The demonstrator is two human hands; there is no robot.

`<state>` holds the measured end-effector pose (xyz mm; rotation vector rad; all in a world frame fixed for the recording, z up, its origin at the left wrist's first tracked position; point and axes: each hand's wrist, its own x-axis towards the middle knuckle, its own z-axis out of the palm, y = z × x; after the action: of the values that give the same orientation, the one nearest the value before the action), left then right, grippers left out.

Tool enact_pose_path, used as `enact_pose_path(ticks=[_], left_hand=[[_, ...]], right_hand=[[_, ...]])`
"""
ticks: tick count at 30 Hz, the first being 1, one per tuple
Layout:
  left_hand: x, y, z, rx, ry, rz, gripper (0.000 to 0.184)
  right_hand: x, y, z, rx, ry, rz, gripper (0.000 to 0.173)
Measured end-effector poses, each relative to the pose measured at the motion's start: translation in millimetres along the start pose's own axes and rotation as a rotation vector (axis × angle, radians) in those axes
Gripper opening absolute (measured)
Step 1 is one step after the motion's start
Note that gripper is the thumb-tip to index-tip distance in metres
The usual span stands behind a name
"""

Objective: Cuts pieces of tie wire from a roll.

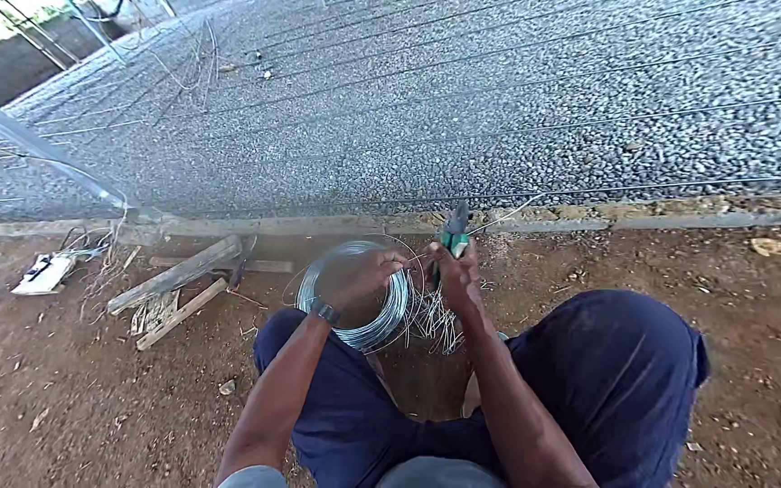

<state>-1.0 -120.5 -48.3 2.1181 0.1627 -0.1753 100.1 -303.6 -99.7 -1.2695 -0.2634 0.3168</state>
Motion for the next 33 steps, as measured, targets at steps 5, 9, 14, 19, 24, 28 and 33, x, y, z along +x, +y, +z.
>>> enact_pose_path(ticks=[5,9,14,19,24,28,33], left_hand=[[-3,-6,-12,-0.035,-0.029,-0.008,0.027],[-7,-16,-23,-0.066,-0.046,0.004,0.026],[0,-13,-5,-0.036,-0.034,-0.004,0.03],[7,-7,11,-0.118,0.003,0.111,0.029],[1,-7,-3,-0.098,-0.031,0.129,0.026],[1,-11,-6,-0.118,-0.056,0.146,0.026],[0,-13,-8,-0.136,-0.09,0.124,0.026]], right_hand=[[10,-8,-22,-0.004,0.064,-0.045,0.044],[13,-15,-36,0.021,0.102,-0.055,0.041],[11,-13,-31,0.037,0.104,-0.095,0.036],[4,-7,-14,0.015,0.003,-0.061,0.038],[4,-12,-17,0.025,-0.07,-0.028,0.033],[3,-14,-15,0.032,-0.051,-0.009,0.03],[5,-11,-15,0.039,-0.025,-0.02,0.03]])
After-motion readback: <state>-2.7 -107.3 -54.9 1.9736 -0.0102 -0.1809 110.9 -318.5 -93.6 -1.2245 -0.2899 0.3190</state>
